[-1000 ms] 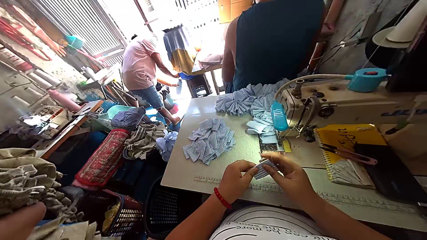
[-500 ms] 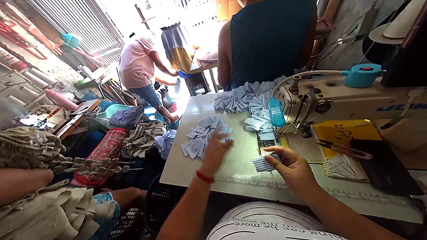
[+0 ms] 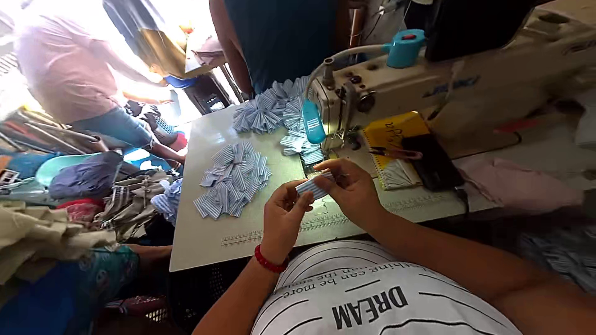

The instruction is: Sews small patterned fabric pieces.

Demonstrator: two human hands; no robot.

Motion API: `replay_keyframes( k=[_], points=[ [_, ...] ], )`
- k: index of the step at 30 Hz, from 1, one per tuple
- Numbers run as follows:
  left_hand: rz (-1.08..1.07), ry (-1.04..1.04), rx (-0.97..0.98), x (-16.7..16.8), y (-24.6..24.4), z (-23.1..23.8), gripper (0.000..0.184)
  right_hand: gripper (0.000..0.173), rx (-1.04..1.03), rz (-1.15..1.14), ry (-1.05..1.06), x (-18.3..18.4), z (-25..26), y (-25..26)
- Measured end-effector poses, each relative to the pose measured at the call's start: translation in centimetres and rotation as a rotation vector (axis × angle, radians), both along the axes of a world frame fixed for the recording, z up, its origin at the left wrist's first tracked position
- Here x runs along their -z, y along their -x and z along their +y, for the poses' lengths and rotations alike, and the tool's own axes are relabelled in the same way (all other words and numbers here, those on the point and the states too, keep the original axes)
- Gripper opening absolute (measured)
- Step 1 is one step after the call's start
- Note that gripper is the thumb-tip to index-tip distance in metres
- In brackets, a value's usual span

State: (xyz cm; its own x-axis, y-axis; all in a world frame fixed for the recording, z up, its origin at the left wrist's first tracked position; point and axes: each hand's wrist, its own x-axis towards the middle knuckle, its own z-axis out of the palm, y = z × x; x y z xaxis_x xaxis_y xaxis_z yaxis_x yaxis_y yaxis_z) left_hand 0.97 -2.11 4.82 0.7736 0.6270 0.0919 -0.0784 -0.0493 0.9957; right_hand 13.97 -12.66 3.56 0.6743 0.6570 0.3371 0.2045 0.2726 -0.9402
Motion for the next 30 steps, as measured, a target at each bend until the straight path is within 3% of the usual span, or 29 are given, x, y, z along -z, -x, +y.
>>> replay_keyframes(
  k=[2, 6, 12, 15, 18, 25, 30],
  points=[
    [-0.065, -0.065, -0.066, 0.5, -0.3, 0.2, 0.015, 0.025, -0.025, 0.011, 0.0, 0.1, -0.2, -0.1],
    [-0.096, -0.166, -0.059, 0.8, -0.8, 0.6, 0.026, 0.029, -0.125, 0.179, 0.038, -0.1, -0.6, -0.3],
    [-0.105, -0.185, -0.04, 1.3, -1.0, 0.5, 0.031, 0.024, 0.026, 0.181, 0.051, 0.3, -0.6, -0.5],
    [-0.035, -0.122, -0.033, 1.9, -1.6, 0.9, 0.03, 0.024, 0.107, 0.117, 0.07, 1.0, -0.3, -0.8],
    [0.148, -0.114, -0.05, 3.4, -3.0, 1.7, 0.031, 0.025, 0.149, 0.06, 0.242, 2.3, -0.2, -1.8],
    [0.527, -0.703, 0.028, 5.7, -7.1, 2.5, 0.029, 0.024, 0.188, -0.276, 0.661, 4.6, 0.9, -4.5],
    [0.543, -1.194, -0.022, 6.8, -8.7, 2.9, 0.025, 0.025, 0.197, -0.4, 0.738, 4.2, 2.0, -5.6]
  ],
)
